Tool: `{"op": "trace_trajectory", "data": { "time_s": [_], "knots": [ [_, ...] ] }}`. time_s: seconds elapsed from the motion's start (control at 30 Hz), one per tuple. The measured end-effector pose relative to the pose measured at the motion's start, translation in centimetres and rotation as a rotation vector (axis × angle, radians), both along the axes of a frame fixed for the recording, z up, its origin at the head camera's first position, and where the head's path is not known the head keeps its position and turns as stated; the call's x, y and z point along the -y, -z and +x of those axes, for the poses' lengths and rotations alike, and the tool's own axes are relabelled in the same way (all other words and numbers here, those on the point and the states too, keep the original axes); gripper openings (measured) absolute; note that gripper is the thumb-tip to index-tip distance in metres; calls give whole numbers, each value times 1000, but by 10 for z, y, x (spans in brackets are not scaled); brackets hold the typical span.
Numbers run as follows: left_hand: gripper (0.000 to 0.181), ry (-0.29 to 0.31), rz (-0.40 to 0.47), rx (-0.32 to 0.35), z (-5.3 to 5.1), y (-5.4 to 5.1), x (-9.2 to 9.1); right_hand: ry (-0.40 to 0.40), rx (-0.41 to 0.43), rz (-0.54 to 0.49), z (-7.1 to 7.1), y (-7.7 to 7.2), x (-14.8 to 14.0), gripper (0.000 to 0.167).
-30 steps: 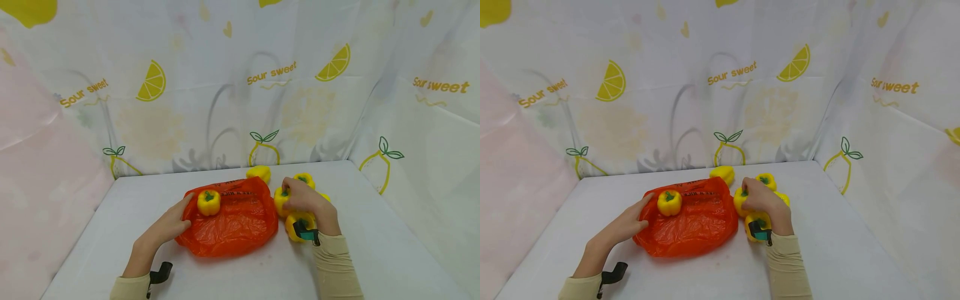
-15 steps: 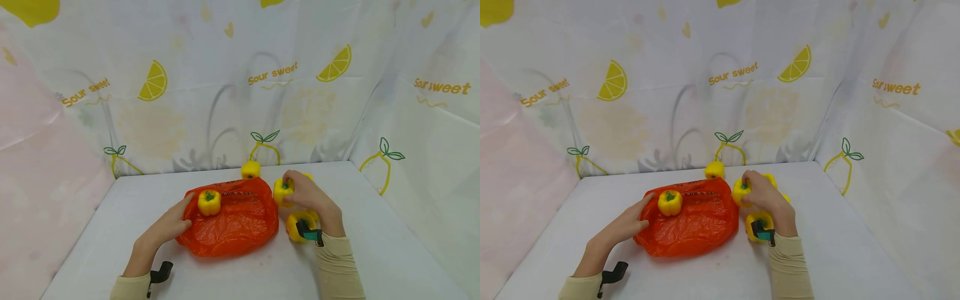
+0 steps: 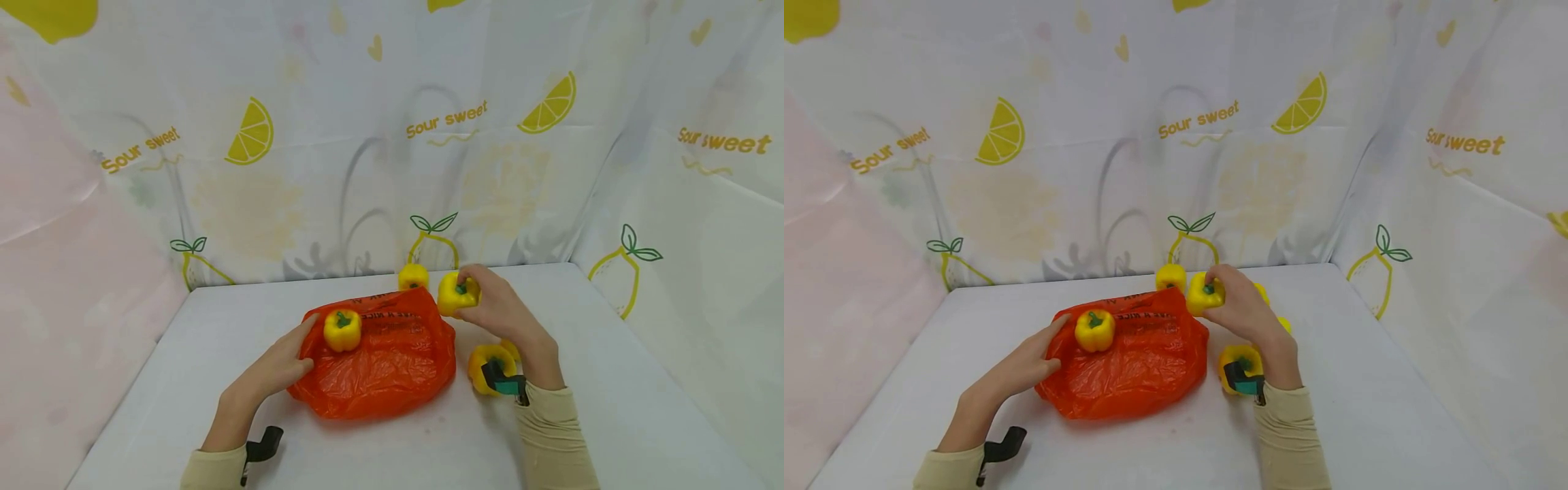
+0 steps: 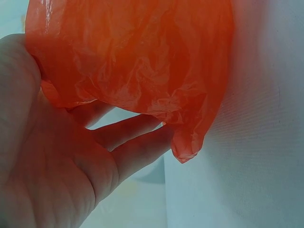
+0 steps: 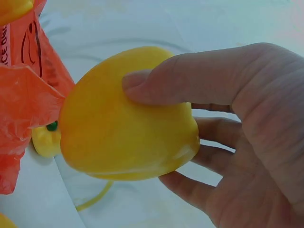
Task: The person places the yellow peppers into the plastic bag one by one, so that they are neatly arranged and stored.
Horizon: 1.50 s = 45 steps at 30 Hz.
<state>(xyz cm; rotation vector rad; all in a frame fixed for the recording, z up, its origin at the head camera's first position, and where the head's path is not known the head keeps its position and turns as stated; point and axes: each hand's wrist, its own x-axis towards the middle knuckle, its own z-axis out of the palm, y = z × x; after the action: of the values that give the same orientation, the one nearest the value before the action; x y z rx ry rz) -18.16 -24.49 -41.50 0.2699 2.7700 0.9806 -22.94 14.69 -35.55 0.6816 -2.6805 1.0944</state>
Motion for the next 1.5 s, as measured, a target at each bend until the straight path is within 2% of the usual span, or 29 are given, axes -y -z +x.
{"op": "trace_trajectory", "data": {
  "time_s": [0.17,0.37,0.63,1.0,1.27,1.5],
  "knots": [
    [79,-6,7,9,1,0,0,-52,-82,-46,2,-1,8,43],
    [78,-2,11,3,2,-1,0,-94,-103,-47,5,-2,23,41],
    [78,-1,6,-2,2,0,0,-152,-10,0,8,4,51,40],
    [79,-4,14,-8,1,1,0,-229,42,9,-2,33,77,40],
    [79,-2,17,-1,2,-1,-1,-266,112,68,-2,41,88,36],
    [78,4,-1,-9,2,-2,-1,-269,93,135,-2,49,99,35]
  ]
}}
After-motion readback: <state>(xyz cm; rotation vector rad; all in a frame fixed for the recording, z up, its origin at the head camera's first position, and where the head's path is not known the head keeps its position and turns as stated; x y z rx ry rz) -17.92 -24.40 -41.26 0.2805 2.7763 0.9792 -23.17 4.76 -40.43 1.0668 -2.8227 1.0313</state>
